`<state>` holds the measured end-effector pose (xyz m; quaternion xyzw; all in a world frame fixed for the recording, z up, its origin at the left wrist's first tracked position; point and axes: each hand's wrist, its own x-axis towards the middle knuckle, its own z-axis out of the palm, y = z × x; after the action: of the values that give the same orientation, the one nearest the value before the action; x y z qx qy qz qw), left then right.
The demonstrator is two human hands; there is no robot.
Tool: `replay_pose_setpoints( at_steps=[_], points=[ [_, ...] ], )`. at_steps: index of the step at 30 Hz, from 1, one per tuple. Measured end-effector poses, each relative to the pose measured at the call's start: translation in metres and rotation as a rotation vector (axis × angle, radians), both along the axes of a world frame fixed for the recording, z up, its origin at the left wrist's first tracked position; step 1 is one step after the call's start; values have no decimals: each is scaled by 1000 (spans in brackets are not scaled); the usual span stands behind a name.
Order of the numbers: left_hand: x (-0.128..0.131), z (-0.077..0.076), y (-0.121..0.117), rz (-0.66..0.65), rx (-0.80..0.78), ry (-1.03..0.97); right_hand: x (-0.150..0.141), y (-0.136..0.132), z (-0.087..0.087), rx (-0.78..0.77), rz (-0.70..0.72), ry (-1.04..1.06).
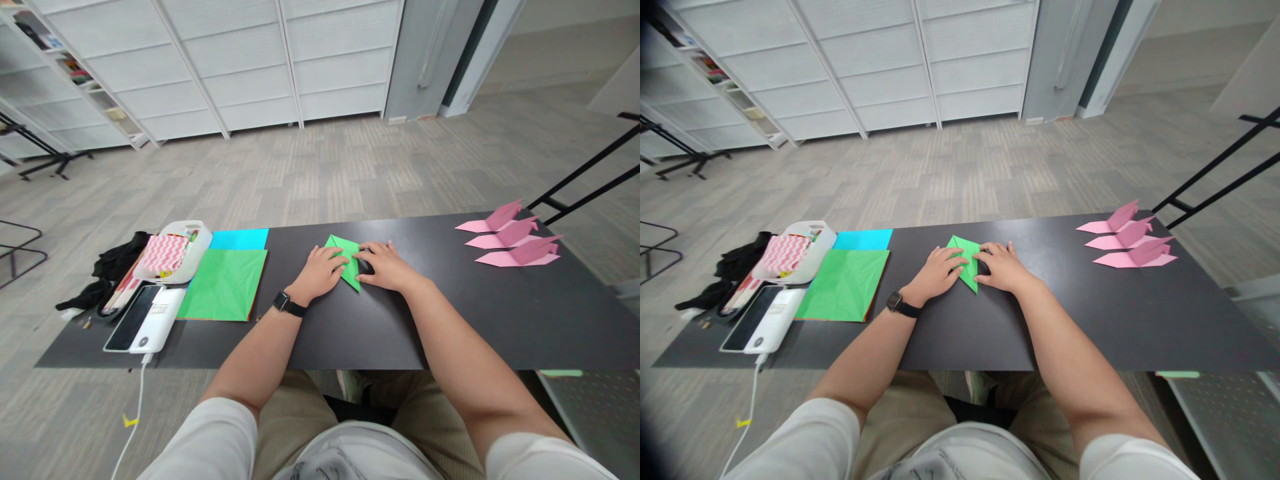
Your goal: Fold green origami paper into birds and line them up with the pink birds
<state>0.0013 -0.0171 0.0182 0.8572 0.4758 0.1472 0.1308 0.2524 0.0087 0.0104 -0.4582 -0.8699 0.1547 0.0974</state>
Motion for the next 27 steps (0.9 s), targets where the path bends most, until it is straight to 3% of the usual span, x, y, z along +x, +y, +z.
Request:
replay_pose_setpoints(
  at_steps=[27],
  points=[
    [-1,3,-3,-9,-7,-5,6,0,-6,-70,33,-18]
  ],
)
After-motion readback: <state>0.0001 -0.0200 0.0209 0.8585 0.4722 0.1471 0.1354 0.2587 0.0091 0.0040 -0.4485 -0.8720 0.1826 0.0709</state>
